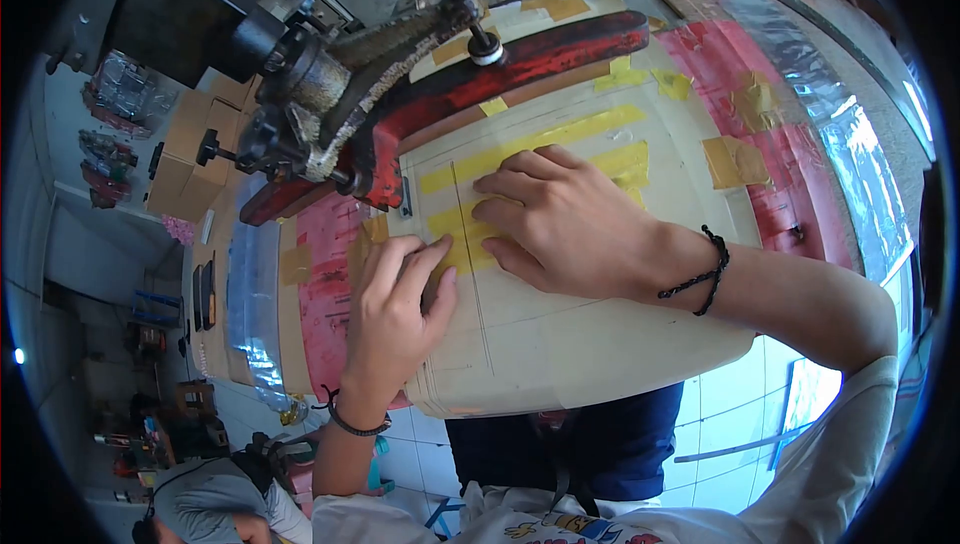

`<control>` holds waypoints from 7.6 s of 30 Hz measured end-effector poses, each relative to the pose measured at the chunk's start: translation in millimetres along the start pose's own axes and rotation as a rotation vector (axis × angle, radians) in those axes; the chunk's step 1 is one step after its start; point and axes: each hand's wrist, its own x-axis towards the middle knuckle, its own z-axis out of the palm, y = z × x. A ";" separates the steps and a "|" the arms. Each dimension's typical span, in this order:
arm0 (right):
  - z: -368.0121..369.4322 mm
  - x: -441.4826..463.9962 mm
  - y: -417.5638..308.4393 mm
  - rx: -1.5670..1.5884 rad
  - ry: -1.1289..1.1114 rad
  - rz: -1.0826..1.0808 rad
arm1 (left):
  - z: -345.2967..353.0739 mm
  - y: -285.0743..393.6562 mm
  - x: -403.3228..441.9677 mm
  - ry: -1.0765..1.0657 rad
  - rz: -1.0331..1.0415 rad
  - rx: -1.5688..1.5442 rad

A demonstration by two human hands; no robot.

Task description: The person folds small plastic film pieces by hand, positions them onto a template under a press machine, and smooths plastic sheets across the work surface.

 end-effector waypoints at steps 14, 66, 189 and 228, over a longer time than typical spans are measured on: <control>2.9 0.7 0.2 -0.035 0.088 -0.044 | -10.0 7.2 -11.1 -0.138 -0.084 -0.048; -20.4 8.8 -0.1 0.382 -0.275 -0.356 | 37.8 48.1 -159.6 0.294 -0.337 -0.080; -8.7 -10.6 -12.1 -0.086 -0.102 -0.034 | -3.4 12.6 -44.0 -0.001 -0.132 -0.224; -13.6 -2.6 12.8 -0.170 -0.139 0.079 | -4.0 35.2 4.6 -0.072 -0.146 -0.062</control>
